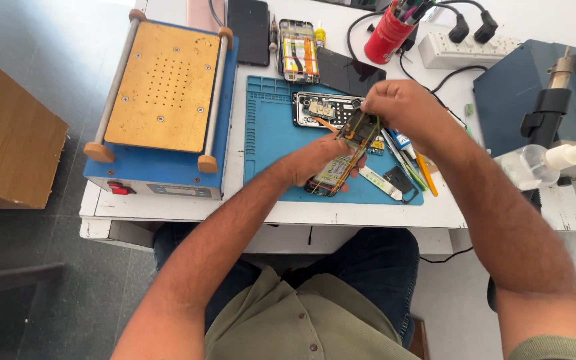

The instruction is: The person handles two disassembled smartphones, repeatedly wrapping and unwrapping rubber bands around them to hold the internal components together. They rotate the phones, adjust the bands, and place one phone on the table while continuing to manipulate the other.

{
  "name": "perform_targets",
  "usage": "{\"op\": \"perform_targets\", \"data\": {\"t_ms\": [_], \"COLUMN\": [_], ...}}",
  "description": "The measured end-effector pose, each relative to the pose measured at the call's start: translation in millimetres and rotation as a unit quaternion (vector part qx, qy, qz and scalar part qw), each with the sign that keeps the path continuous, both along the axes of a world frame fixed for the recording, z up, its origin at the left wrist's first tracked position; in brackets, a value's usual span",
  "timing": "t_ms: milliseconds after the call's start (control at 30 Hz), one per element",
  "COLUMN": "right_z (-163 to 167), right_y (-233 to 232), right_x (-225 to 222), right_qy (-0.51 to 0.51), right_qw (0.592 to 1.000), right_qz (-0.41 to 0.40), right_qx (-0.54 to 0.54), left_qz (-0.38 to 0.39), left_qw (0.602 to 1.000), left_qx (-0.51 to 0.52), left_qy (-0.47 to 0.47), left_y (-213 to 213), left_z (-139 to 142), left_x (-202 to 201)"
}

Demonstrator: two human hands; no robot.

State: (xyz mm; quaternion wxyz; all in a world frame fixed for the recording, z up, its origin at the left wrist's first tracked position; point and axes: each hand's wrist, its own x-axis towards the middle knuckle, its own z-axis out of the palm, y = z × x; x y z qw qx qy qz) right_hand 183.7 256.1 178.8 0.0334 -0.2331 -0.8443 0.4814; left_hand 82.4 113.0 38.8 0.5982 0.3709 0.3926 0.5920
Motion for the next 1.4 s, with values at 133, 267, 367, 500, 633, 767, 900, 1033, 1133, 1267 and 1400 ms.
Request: {"op": "perform_targets", "data": {"t_ms": [133,267,367,500,633,767,900,1033,1133,1267,1400], "right_z": [7,6,-12,-58,-98,-110,-99,-88,-89,-98,-107], "right_y": [32,56,59,40,6,-23,-32,-24,-19,-16,-13], "right_x": [1,19,27,37,49,48,34,4,-18,-26,-21], "right_qy": [0.098,0.155,0.192,0.219,0.206,0.136,0.044,0.077,0.080,0.166,0.208], "right_qw": [0.979,0.958,0.956,0.963,0.973,0.988,0.976,0.936,0.910,0.895,0.891], "right_qz": [-0.008,0.008,0.004,-0.019,-0.047,-0.054,0.006,0.153,0.229,0.239,0.214], "right_qx": [-0.179,-0.240,-0.222,-0.155,-0.092,0.051,0.212,0.307,0.336,0.337,0.343], "left_qz": [-0.012,-0.048,-0.023,0.044,0.188,0.226,0.373,0.417,0.421,0.425,0.416], "left_qw": [0.991,0.964,0.964,0.972,0.952,0.913,0.859,0.844,0.849,0.848,0.853], "left_qx": [0.054,0.129,0.132,0.137,0.133,0.221,0.251,0.263,0.258,0.243,0.262], "left_qy": [-0.124,-0.227,-0.230,-0.184,-0.201,-0.257,-0.246,-0.211,-0.187,-0.203,-0.174], "left_y": [-4,-6,-8,-10,-10,-20,-19,-11,-9,-7,-5], "left_z": [-5,-10,-10,-4,5,8,3,-9,-18,-22,-25], "left_x": [-9,-11,-12,-16,-20,-33,-42,-50,-53,-58,-61]}}
